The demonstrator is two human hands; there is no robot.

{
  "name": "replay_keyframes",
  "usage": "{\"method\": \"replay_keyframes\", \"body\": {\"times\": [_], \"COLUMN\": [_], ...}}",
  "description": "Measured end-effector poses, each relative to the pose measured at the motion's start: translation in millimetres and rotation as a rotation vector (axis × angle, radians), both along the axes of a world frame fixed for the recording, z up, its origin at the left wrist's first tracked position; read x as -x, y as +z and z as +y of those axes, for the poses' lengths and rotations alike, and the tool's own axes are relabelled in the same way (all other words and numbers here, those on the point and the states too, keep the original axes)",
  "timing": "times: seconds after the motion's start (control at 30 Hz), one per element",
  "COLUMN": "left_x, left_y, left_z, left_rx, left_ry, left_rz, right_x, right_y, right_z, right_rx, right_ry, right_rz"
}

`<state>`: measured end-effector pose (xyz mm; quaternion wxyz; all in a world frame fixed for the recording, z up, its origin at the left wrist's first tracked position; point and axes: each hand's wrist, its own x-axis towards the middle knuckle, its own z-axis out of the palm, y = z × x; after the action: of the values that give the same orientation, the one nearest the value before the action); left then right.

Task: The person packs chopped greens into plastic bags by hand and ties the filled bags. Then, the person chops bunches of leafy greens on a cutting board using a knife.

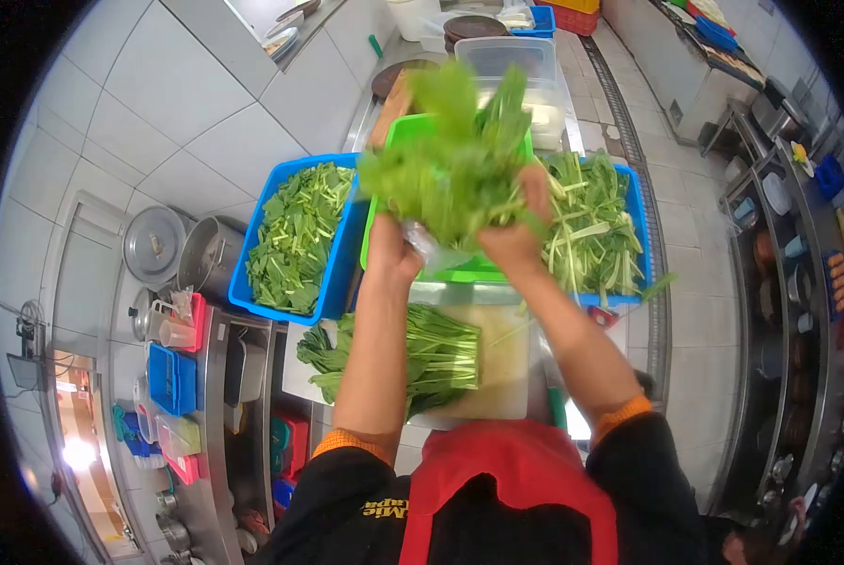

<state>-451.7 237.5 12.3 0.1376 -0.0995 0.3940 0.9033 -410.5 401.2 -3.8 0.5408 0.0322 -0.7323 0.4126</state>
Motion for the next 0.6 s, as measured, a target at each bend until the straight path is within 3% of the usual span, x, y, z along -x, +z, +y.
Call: {"method": "replay_keyframes", "body": {"times": [0.03, 0.17, 0.23, 0.27, 0.3, 0.37, 0.5, 0.57, 0.6], "left_x": [2, 17, 27, 55, 60, 64, 29, 24, 27], "left_y": [1, 21, 36, 18, 20, 30, 50, 56, 55], "left_z": [6, 19, 28, 14, 17, 29, 61, 51, 41], "left_rx": [0.006, 0.220, 0.456, 0.575, 0.577, 0.638, 0.663, 0.693, 0.716], "left_ry": [-0.001, 0.050, 0.036, -0.093, -0.098, -0.140, -0.258, -0.287, -0.273], "left_rz": [0.007, 0.075, 0.137, 0.222, 0.224, 0.288, 0.211, 0.238, 0.269], "right_x": [-2, 8, 29, 35, 45, 64, 76, 101, 111], "right_y": [-28, -73, -73, -66, -59, -48, -85, -138, -142], "right_z": [-8, -17, -12, -2, 0, -1, -22, -37, -39], "right_rx": [0.110, 0.100, -0.061, -0.121, -0.117, -0.473, -0.172, -0.630, -0.616], "right_ry": [0.121, 0.370, 0.376, 0.546, 0.542, 0.687, 0.647, 0.323, 0.321], "right_rz": [-0.127, -0.287, -0.472, -0.651, -0.650, -1.309, -1.343, -1.245, -1.248]}}
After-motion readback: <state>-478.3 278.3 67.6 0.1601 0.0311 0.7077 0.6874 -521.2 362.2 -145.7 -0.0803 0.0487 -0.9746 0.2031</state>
